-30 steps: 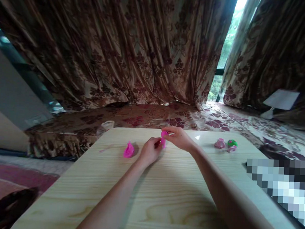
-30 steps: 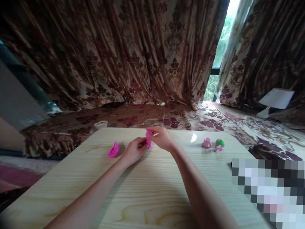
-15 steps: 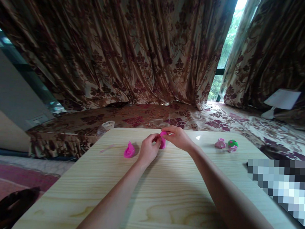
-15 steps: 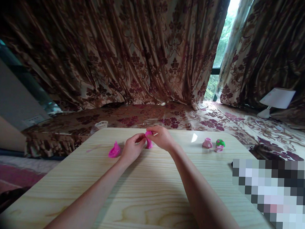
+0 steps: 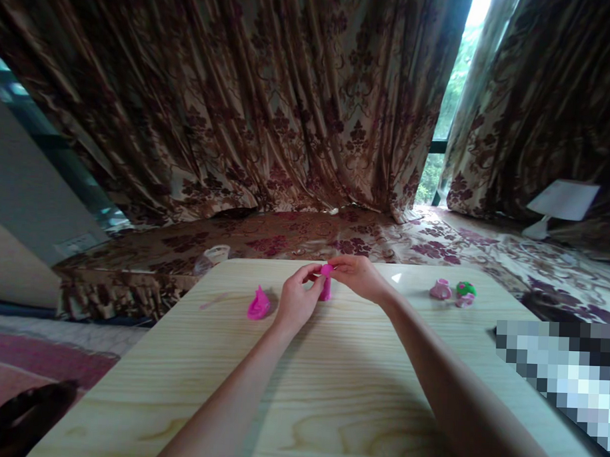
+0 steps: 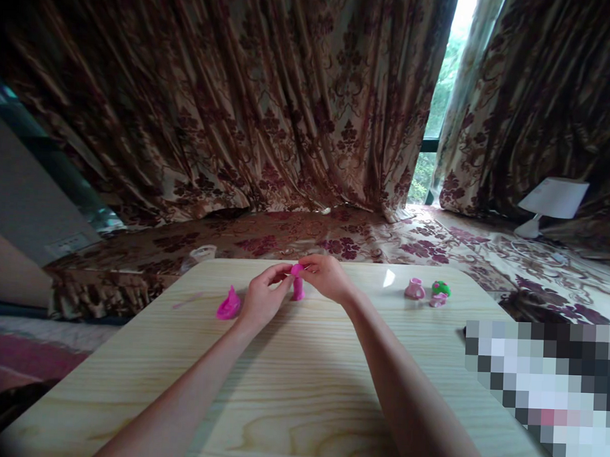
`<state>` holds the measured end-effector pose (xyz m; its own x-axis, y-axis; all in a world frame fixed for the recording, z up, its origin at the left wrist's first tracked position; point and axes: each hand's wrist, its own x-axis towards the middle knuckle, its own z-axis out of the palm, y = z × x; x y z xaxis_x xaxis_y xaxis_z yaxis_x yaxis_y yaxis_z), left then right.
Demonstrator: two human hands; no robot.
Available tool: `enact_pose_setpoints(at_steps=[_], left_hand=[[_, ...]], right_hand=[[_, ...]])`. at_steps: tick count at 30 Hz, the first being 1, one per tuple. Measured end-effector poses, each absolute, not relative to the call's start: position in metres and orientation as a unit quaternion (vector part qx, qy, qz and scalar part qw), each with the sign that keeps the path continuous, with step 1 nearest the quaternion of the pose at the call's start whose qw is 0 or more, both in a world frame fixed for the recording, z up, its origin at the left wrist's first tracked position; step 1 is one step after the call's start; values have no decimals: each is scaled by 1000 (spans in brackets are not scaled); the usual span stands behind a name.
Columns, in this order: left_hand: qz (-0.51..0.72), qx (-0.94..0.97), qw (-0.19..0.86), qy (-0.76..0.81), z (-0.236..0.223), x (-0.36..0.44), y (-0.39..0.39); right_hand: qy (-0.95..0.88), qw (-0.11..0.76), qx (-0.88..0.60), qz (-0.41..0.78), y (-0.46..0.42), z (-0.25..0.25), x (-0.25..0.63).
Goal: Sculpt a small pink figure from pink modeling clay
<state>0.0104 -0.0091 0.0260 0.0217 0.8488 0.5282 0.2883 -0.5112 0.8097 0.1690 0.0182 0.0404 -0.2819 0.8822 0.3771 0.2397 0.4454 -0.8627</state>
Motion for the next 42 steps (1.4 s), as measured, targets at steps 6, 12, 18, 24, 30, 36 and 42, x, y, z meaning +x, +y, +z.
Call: enact_pose_setpoints(at_steps=[6,12,18,24,30,36,42], left_hand=[[549,677,246,425,25,9,-7],[549,675,250,425,25,9,-8],[558,652,289,424,20,8,-8],[542,669,278,426,18,7,-6],[553,667,260,426,20,8,-10],[549,671,281,412,24,9,-12],[557,657,288,418,23,8,-11]], right_hand=[[-707,458,-386,375,20,36,168],[-718,450,-402,346,17,38,169],[-704,444,-410,374,10,47,169],[-718,440,-391,373,13,43,166],[-721,445,-402,348,7,50,166],[-718,443,-386,372,10,44,165],[-706,451,-386,386,10,45,165]])
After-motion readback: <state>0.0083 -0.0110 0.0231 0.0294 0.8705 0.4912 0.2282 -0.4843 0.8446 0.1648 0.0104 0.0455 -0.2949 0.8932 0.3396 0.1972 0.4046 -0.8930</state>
